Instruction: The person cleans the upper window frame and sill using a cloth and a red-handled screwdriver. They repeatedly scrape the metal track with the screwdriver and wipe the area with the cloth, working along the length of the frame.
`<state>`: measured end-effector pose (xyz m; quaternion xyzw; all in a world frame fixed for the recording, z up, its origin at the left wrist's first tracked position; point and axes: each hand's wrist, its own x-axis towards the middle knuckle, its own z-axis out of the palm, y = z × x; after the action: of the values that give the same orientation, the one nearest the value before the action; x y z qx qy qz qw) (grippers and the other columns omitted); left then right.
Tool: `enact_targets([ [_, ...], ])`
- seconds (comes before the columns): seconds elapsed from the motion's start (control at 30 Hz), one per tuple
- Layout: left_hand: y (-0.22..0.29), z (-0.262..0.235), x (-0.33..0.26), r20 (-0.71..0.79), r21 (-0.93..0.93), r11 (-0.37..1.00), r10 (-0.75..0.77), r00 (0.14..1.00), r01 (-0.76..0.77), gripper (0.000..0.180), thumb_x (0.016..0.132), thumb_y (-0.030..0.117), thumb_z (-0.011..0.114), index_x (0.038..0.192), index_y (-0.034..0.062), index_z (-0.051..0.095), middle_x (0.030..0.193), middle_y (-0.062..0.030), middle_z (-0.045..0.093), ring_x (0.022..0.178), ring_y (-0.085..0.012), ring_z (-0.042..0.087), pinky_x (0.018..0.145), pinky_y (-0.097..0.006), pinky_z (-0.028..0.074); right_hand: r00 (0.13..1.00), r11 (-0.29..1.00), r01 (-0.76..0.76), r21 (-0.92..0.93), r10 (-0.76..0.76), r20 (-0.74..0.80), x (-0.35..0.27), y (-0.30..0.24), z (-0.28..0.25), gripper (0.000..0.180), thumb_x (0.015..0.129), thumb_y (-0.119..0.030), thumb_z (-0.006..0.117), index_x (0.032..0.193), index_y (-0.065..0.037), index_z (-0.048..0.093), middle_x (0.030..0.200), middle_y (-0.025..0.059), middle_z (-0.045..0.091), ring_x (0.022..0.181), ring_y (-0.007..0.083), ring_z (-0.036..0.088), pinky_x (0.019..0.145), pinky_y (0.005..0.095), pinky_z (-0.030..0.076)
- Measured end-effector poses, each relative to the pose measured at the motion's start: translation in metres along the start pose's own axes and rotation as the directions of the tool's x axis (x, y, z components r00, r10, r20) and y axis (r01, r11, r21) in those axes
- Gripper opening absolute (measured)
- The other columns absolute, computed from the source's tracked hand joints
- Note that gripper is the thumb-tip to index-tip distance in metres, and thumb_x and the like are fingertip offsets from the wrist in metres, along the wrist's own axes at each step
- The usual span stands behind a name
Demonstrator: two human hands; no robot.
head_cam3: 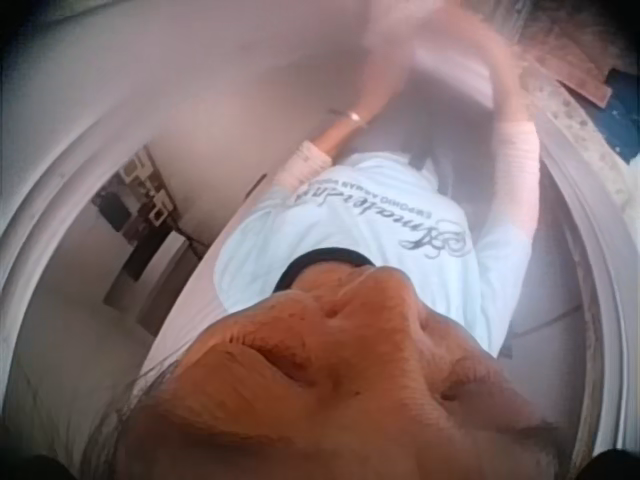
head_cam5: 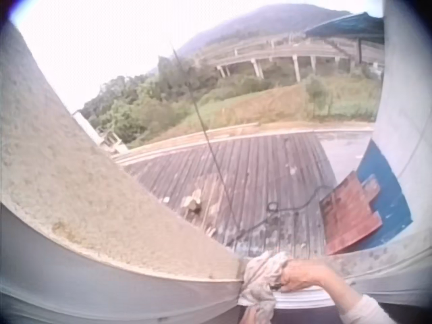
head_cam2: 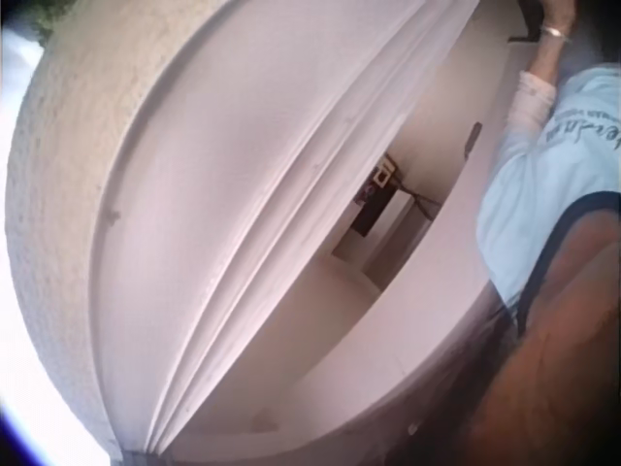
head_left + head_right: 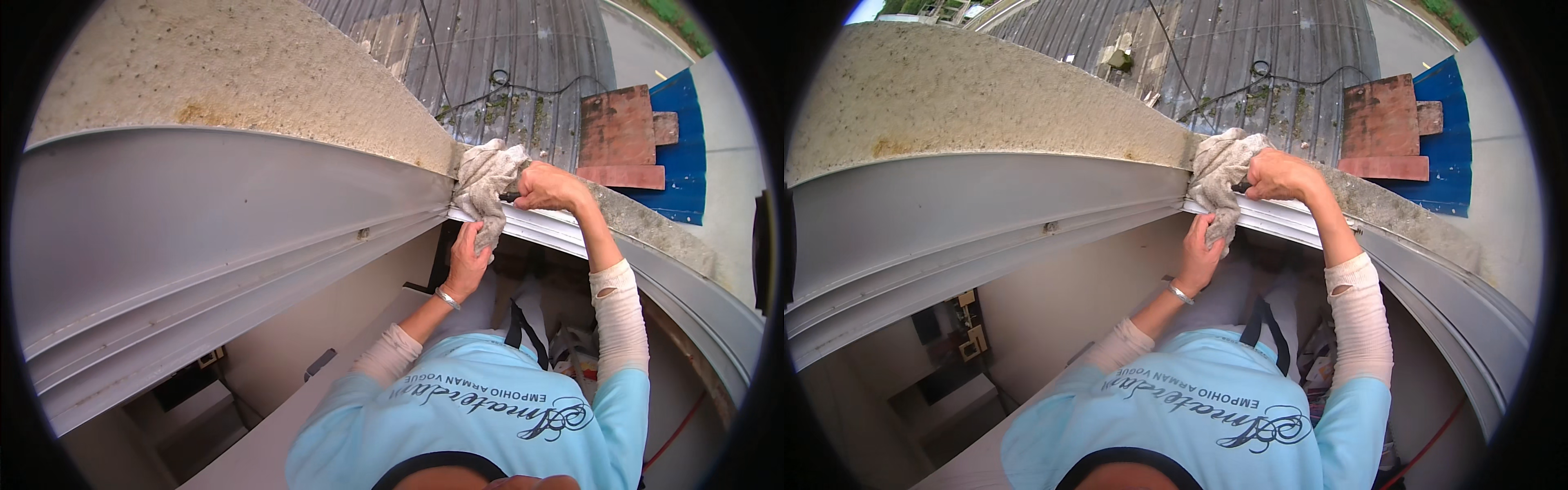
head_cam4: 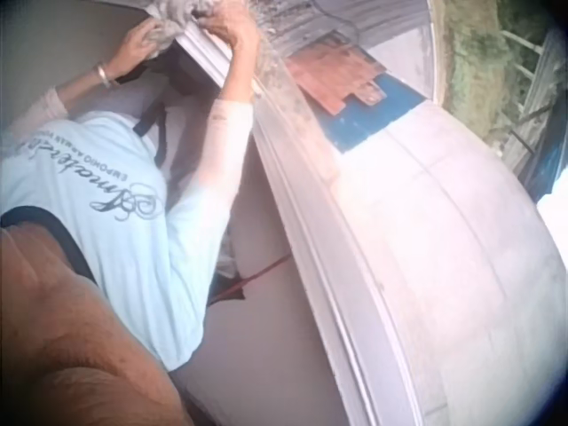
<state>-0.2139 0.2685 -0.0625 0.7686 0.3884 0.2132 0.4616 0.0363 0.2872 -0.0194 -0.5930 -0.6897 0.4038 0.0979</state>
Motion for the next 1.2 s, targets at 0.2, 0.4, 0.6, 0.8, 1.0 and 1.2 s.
enact_targets([
  [0.2, -0.003, 0.001, 0.007, -0.007, 0.090, 0.995, 0.045, 0.999, -0.044, 0.034, 0.075, -0.001, 0.059, 0.107, -0.0008, 0.051, 0.101, -0.0183, 0.056, 0.094, -0.0372, 0.057, 0.081, -0.038, 0.047, 0.938, 0.561, -0.342, 0.754, 0.247, 0.242, -0.041, -0.002, 0.048, 0.039, 0.086, -0.030, 0.062, 0.058, -0.003, 0.059, 0.041, 0.0011, 0.045, 0.033, 0.0095, 0.041, 0.034, 0.0268, 0.029],
  [0.4, 0.004, -0.001, 0.001, 0.007, 0.041, 0.999, -0.005, 1.000, 0.004, 0.035, 0.074, -0.004, 0.059, 0.108, -0.0004, 0.050, 0.100, -0.0175, 0.055, 0.092, -0.0368, 0.057, 0.080, -0.037, 0.046, 0.966, 0.121, -0.211, 0.970, 0.175, 0.188, -0.067, -0.016, 0.070, 0.039, 0.090, -0.027, 0.060, 0.060, -0.003, 0.056, 0.043, -0.0023, 0.043, 0.033, 0.0066, 0.036, 0.032, 0.0232, 0.025],
  [0.6, 0.021, 0.009, -0.012, 0.056, -0.040, 0.999, -0.032, 0.998, 0.034, 0.037, 0.074, -0.002, 0.060, 0.110, 0.0002, 0.049, 0.098, -0.0150, 0.054, 0.091, -0.0331, 0.058, 0.081, -0.035, 0.046, 0.955, 0.610, -0.234, 0.757, 0.289, 0.062, -0.069, -0.015, 0.056, 0.043, 0.086, -0.027, 0.060, 0.053, -0.003, 0.051, 0.043, 0.0027, 0.043, 0.034, 0.0115, 0.039, 0.034, 0.0285, 0.028],
  [0.8, 0.018, 0.009, -0.020, 0.031, -0.025, 0.999, -0.028, 0.999, 0.029, 0.037, 0.075, -0.002, 0.059, 0.110, -0.0010, 0.047, 0.098, -0.0166, 0.054, 0.092, -0.0347, 0.056, 0.082, -0.037, 0.046, 0.988, 1.000, -0.019, 0.021, 0.022, -0.150, -0.036, -0.009, 0.031, 0.031, 0.077, -0.022, 0.063, 0.059, 0.003, 0.057, 0.065, 0.0175, 0.059, 0.065, 0.0360, 0.057, 0.066, 0.0431, 0.045],
  [1.0, 0.014, 0.009, -0.007, -0.040, -0.022, 1.000, -0.010, 0.999, 0.009, 0.036, 0.076, 0.001, 0.060, 0.110, -0.0013, 0.047, 0.099, -0.0182, 0.055, 0.091, -0.0344, 0.056, 0.081, -0.037, 0.045, 0.987, 0.895, -0.033, -0.444, -0.041, -0.156, 0.003, -0.031, -0.013, 0.021, 0.073, -0.022, 0.064, 0.059, -0.006, 0.065, 0.064, 0.0108, 0.063, 0.062, 0.0306, 0.062, 0.058, 0.0392, 0.048],
  [1.2, 0.012, 0.007, 0.006, -0.052, -0.132, 0.990, -0.064, 0.997, 0.057, 0.032, 0.081, 0.006, 0.060, 0.110, -0.0006, 0.048, 0.093, -0.0180, 0.059, 0.086, -0.0334, 0.059, 0.079, -0.037, 0.047, 0.996, 0.694, 0.073, -0.716, -0.085, 0.019, 0.039, -0.104, -0.039, 0.011, 0.065, -0.020, 0.065, 0.058, -0.013, 0.067, 0.058, 0.0048, 0.062, 0.058, 0.0210, 0.063, 0.051, 0.0333, 0.047],
])
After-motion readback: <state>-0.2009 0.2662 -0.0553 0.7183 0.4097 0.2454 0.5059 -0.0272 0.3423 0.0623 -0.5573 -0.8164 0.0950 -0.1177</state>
